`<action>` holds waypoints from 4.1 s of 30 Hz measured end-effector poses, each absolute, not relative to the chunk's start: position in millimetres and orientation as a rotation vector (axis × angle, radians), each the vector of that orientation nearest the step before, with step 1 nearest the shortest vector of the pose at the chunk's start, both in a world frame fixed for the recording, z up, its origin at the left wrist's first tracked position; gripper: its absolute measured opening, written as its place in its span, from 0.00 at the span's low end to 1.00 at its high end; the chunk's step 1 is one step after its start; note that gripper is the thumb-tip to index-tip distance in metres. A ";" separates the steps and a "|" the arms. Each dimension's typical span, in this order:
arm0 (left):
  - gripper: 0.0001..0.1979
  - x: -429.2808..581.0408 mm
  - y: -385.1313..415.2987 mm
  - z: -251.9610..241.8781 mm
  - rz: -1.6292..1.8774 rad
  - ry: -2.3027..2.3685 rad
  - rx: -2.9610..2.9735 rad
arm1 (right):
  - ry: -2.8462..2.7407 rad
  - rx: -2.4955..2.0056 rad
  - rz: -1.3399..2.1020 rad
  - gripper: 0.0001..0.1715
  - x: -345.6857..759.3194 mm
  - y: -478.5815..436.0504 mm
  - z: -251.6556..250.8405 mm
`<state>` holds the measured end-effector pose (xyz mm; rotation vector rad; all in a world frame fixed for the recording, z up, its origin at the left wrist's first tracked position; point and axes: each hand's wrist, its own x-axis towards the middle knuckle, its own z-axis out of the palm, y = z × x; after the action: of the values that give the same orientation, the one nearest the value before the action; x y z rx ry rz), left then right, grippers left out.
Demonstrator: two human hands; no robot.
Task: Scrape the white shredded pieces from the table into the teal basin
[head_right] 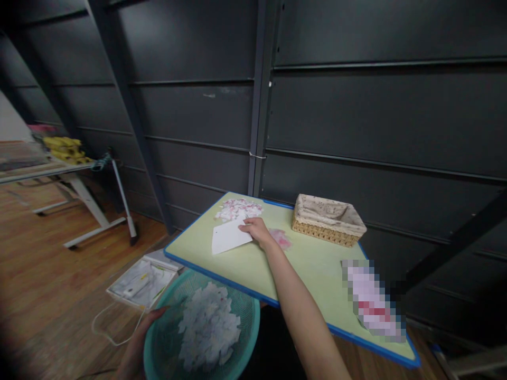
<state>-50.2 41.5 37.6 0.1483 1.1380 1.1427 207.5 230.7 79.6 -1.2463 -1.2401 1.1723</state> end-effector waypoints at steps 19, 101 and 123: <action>0.03 -49.3 42.0 36.8 1.158 1.188 0.193 | -1.405 -1.277 1.088 0.15 209.9 228.8 81.0; 0.03 -48.2 38.6 28.9 1.133 1.157 0.184 | -1.491 -1.467 -0.016 0.18 206.7 232.0 74.2; 0.03 -46.5 38.2 29.3 1.139 1.166 0.211 | -1.487 -1.429 0.049 0.21 207.1 234.4 73.5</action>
<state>-46.5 38.2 29.3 0.2107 1.1664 1.1388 207.1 234.4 73.5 -1.4292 -1.4874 0.0488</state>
